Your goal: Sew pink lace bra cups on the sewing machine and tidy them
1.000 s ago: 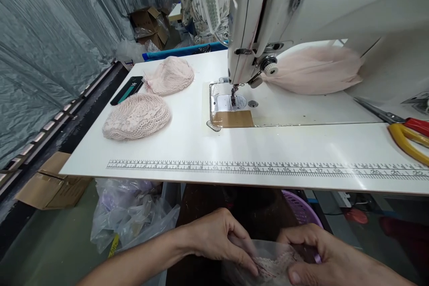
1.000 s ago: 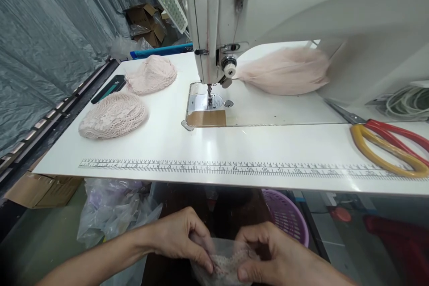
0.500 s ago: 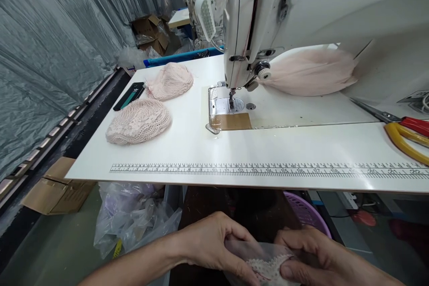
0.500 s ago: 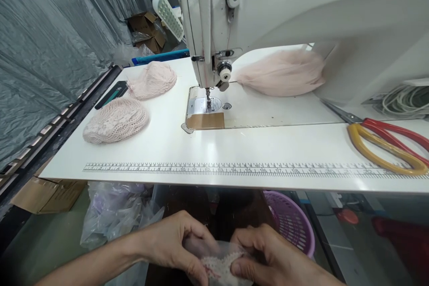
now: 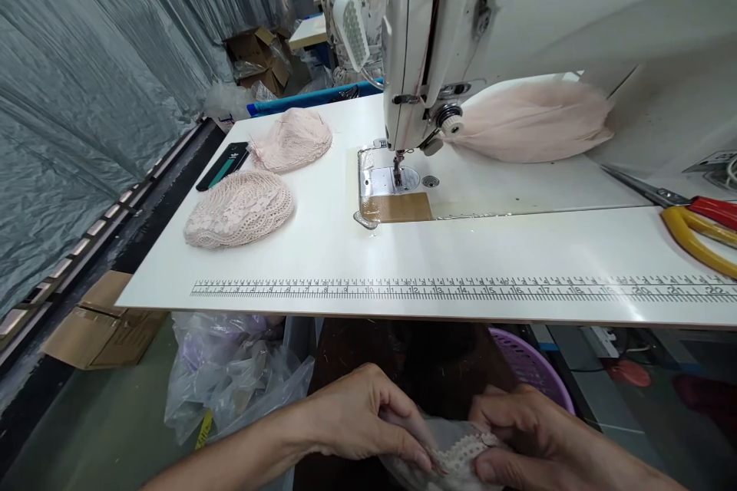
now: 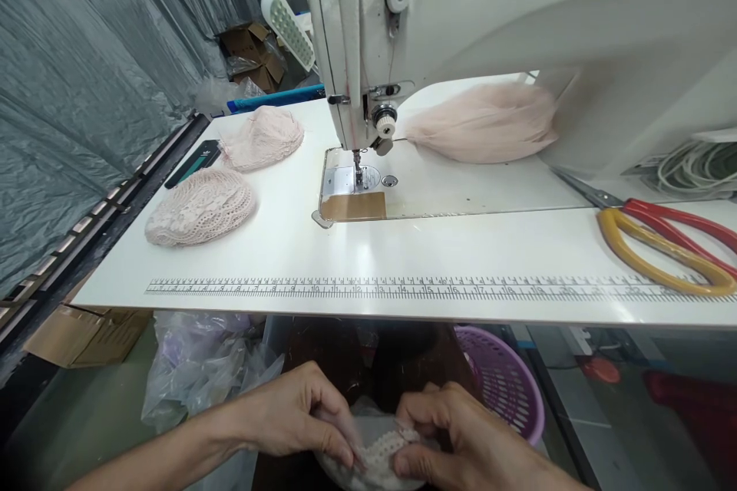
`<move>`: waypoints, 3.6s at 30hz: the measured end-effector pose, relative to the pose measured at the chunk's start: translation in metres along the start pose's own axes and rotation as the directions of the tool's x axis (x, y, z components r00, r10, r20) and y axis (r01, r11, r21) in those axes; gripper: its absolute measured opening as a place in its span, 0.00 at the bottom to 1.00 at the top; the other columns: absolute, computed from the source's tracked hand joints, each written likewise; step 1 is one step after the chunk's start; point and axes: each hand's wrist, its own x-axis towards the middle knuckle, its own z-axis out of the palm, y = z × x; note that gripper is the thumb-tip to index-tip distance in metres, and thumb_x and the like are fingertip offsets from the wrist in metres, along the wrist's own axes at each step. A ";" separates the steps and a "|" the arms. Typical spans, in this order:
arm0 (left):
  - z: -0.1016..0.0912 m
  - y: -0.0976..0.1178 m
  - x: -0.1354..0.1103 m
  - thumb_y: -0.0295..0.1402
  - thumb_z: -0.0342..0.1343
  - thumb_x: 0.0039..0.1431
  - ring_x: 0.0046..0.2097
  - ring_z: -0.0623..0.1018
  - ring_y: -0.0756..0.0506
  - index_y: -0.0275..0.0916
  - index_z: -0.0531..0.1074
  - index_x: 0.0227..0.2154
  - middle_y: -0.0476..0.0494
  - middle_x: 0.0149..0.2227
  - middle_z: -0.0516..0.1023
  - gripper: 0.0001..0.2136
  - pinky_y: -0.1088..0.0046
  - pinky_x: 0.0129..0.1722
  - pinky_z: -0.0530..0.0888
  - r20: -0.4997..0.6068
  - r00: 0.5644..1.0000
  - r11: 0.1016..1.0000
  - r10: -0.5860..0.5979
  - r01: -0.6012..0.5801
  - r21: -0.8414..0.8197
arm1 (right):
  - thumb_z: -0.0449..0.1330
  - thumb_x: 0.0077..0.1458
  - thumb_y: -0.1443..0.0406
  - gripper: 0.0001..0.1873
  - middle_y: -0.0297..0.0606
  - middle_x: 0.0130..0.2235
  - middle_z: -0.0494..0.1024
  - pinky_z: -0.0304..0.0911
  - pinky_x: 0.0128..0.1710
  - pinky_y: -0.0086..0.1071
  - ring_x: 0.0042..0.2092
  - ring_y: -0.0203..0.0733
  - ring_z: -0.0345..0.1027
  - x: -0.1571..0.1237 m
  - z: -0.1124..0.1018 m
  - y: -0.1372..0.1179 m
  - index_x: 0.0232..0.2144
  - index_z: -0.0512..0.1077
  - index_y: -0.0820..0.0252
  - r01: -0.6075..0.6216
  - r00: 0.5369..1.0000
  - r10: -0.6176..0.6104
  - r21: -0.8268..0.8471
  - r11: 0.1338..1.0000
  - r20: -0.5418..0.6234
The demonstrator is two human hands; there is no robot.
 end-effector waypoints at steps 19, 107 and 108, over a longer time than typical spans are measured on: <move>0.008 0.005 -0.002 0.51 0.67 0.37 0.25 0.68 0.53 0.36 0.80 0.34 0.49 0.24 0.75 0.25 0.81 0.27 0.64 -0.030 0.999 0.993 -0.029 0.032 0.110 | 0.58 0.54 0.56 0.14 0.28 0.25 0.64 0.52 0.31 0.29 0.30 0.37 0.56 -0.006 0.000 0.011 0.22 0.65 0.57 -0.018 0.999 0.017 -0.017 1.000 -0.036; 0.002 -0.004 -0.005 0.49 0.70 0.30 0.25 0.68 0.54 0.35 0.80 0.27 0.52 0.23 0.74 0.24 0.82 0.25 0.62 -0.052 0.996 0.990 -0.072 0.078 0.116 | 0.62 0.48 0.61 0.08 0.30 0.26 0.73 0.57 0.29 0.24 0.29 0.35 0.64 0.011 0.004 0.008 0.25 0.73 0.60 0.007 0.998 -0.023 0.249 0.968 0.061; 0.003 -0.004 -0.005 0.50 0.70 0.29 0.26 0.68 0.54 0.35 0.80 0.27 0.52 0.23 0.74 0.24 0.82 0.24 0.62 -0.056 0.996 0.990 -0.069 0.075 0.118 | 0.62 0.49 0.60 0.09 0.31 0.25 0.73 0.57 0.29 0.24 0.29 0.35 0.64 0.010 0.004 0.009 0.25 0.73 0.60 0.010 0.998 -0.026 0.249 0.969 0.061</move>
